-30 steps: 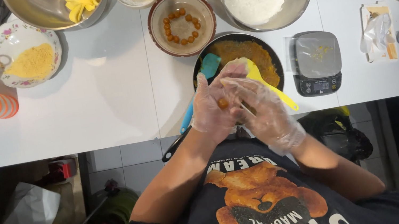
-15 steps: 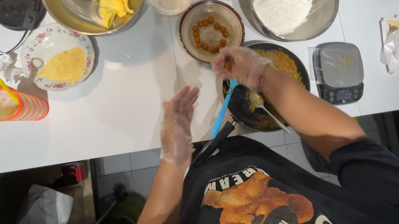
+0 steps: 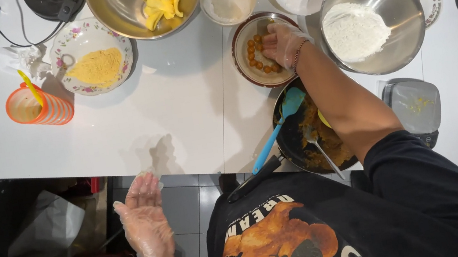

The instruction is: Shaping pineapple jam into small balls and weighing them on a scale for consistency.

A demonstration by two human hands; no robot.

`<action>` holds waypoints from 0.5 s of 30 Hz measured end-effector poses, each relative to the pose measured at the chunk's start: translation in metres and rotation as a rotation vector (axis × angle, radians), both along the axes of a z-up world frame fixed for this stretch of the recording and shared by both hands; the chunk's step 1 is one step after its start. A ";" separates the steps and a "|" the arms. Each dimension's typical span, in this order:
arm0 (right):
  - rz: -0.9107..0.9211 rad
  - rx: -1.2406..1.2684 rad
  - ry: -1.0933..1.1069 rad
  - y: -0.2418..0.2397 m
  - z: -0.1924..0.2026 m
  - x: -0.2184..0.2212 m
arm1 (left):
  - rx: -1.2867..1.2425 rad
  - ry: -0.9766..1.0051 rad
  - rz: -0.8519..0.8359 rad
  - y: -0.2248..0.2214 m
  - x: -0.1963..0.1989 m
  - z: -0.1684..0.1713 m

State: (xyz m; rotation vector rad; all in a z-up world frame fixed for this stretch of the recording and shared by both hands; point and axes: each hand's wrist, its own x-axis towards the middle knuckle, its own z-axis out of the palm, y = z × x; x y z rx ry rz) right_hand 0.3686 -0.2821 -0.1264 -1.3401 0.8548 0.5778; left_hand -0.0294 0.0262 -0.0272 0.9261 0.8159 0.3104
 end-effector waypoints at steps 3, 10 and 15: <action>-0.038 -0.025 0.028 -0.002 0.010 -0.004 | -0.028 -0.027 -0.020 0.003 0.008 -0.001; 0.136 -0.150 -0.443 -0.044 0.119 -0.133 | 0.186 -0.020 -0.492 0.003 0.032 -0.021; 0.697 -0.476 -0.475 -0.083 0.105 -0.254 | 0.564 0.146 -1.111 -0.022 0.045 -0.024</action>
